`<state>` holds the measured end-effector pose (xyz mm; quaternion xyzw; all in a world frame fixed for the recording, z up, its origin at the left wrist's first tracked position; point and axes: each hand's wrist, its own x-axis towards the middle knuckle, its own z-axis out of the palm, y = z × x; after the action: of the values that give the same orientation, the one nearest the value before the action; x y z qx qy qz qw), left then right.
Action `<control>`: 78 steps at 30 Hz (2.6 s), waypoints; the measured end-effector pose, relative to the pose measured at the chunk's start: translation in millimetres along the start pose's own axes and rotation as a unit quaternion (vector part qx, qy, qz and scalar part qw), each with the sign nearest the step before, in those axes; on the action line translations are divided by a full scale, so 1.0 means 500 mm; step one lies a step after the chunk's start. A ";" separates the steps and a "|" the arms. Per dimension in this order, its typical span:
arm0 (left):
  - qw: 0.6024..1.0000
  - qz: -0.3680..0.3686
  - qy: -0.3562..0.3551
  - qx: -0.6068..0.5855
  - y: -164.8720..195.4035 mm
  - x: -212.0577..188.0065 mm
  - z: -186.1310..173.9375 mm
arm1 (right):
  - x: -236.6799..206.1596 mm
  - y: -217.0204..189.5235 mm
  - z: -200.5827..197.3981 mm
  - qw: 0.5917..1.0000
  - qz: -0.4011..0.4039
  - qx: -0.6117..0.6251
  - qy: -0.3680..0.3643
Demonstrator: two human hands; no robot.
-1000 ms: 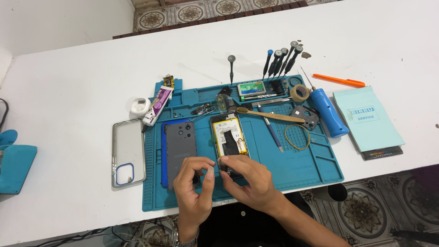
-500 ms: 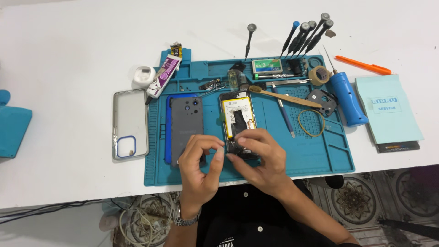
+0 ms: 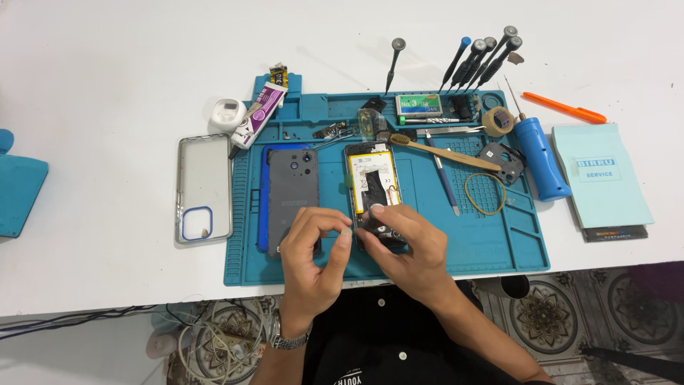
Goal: The person repairs a disassembled smartphone on a blue repair mat, using a screwdriver to remove and tighten small screws from the phone's internal board and handling tiny components by hand. They pick up and reposition small parts and work on the phone chassis throughout the clip.
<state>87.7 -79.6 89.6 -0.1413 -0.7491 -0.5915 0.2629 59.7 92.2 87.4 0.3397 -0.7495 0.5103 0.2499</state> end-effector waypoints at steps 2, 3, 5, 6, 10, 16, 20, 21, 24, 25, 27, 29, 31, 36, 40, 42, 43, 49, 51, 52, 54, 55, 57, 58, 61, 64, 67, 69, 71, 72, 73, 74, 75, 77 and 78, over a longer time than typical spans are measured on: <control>1.000 -0.001 0.000 -0.001 0.001 0.000 0.000 | -0.001 -0.003 -0.004 1.000 -0.004 0.013 -0.022; 1.000 -0.004 0.001 -0.004 0.001 -0.001 0.000 | -0.001 -0.003 -0.007 0.999 -0.017 0.010 -0.031; 1.000 -0.001 0.002 -0.008 0.002 0.000 0.000 | -0.002 -0.001 -0.006 0.999 -0.029 -0.015 -0.022; 1.000 0.002 0.001 -0.010 0.001 0.001 0.000 | -0.003 0.000 -0.003 0.999 -0.028 -0.036 -0.004; 1.000 -0.004 0.001 -0.012 0.003 0.000 0.000 | -0.006 0.007 0.001 0.998 -0.026 -0.054 0.022; 1.000 0.000 0.003 -0.013 0.004 -0.001 0.000 | -0.010 0.005 -0.002 0.998 -0.064 0.005 -0.001; 1.000 0.000 0.004 -0.006 0.004 -0.001 0.000 | -0.006 0.004 -0.001 0.999 -0.041 -0.034 0.010; 1.000 0.002 0.005 -0.005 0.004 -0.002 0.000 | -0.006 0.004 -0.002 0.999 -0.039 -0.028 0.006; 1.000 0.000 0.006 0.000 0.002 -0.003 0.001 | -0.004 0.005 -0.006 0.998 -0.065 0.000 -0.016; 1.000 -0.002 0.006 0.002 0.002 -0.003 0.002 | -0.005 0.005 -0.006 0.997 -0.078 0.011 -0.024; 1.000 0.008 0.006 0.008 0.001 -0.003 0.002 | -0.006 0.004 -0.006 0.998 -0.064 -0.004 -0.015; 1.000 0.011 0.007 0.012 0.000 -0.003 0.002 | -0.009 0.002 -0.003 0.999 -0.045 -0.022 0.000; 1.000 0.009 0.008 0.015 0.000 -0.003 0.002 | -0.010 0.002 -0.001 0.999 -0.021 -0.044 0.020; 1.000 0.005 0.004 0.015 0.003 -0.003 0.001 | -0.011 0.004 -0.008 0.998 -0.054 0.014 -0.010; 1.000 0.012 0.005 0.015 0.003 0.000 0.000 | -0.010 0.006 -0.005 1.000 -0.023 -0.014 -0.004; 1.000 0.008 0.003 0.014 0.004 -0.001 0.000 | -0.011 0.006 -0.006 0.999 -0.043 0.028 -0.015; 1.000 0.007 0.002 0.013 0.004 0.000 -0.001 | -0.010 0.006 -0.006 0.997 -0.053 0.049 -0.020; 1.000 0.010 0.004 0.013 0.003 -0.001 -0.001 | -0.011 0.011 0.000 0.996 -0.073 0.035 -0.044; 1.000 0.013 0.004 0.017 0.002 0.000 -0.001 | -0.009 0.015 0.004 0.998 -0.043 0.045 -0.028; 1.000 0.015 0.005 0.018 0.002 -0.001 -0.001 | -0.008 0.016 0.005 0.998 -0.027 0.051 -0.020; 1.000 0.013 0.006 0.017 0.000 -0.001 0.001 | -0.008 0.015 0.001 0.995 -0.033 0.086 -0.044; 1.000 0.012 0.006 0.016 0.000 0.000 0.001 | -0.008 0.013 -0.001 0.992 -0.036 0.104 -0.056; 1.000 0.005 0.007 0.013 0.000 -0.002 0.001 | -0.009 0.008 -0.003 0.993 -0.063 0.080 -0.059; 1.000 0.001 0.008 0.012 0.000 -0.002 0.001 | -0.008 0.006 -0.003 0.993 -0.077 0.067 -0.061; 1.000 0.012 0.007 0.016 0.002 -0.002 0.000 | -0.005 0.006 0.001 0.998 -0.050 -0.012 -0.022; 1.000 0.011 0.008 0.015 0.003 -0.002 0.002 | -0.008 0.008 0.003 0.999 -0.039 -0.015 -0.011; 1.000 0.007 0.006 0.016 0.003 -0.002 0.001 | -0.014 0.008 0.003 0.999 -0.025 0.030 0.007; 1.000 0.005 0.006 0.018 0.003 -0.002 0.002 | -0.015 0.009 0.002 0.999 -0.026 0.039 0.006; 1.000 0.007 0.006 0.018 0.002 -0.001 0.002 | -0.014 0.010 0.002 0.999 -0.029 0.040 0.000; 1.000 0.009 0.005 0.017 0.001 -0.001 0.002 | -0.012 0.011 0.003 0.999 -0.031 0.038 -0.005; 1.000 0.011 0.005 0.015 0.001 -0.001 0.002 | -0.011 0.012 0.003 0.999 -0.033 0.036 -0.011; 1.000 0.009 0.005 0.017 0.001 -0.002 0.002 | -0.011 0.012 0.003 0.999 -0.033 0.031 -0.011; 1.000 0.007 0.005 0.018 0.000 -0.003 0.002 | -0.011 0.013 0.003 0.999 -0.032 0.026 -0.011; 1.000 0.008 0.005 0.018 -0.001 -0.004 0.002 | -0.012 0.015 0.003 0.999 -0.038 0.010 -0.009; 1.000 0.011 0.004 0.018 -0.001 -0.004 0.002 | -0.011 0.017 0.003 0.999 -0.045 -0.001 -0.006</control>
<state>88.8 -78.7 87.7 -0.1418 -0.7569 -0.5757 0.2750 56.8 94.1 77.6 0.3759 -0.7356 0.4955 0.2686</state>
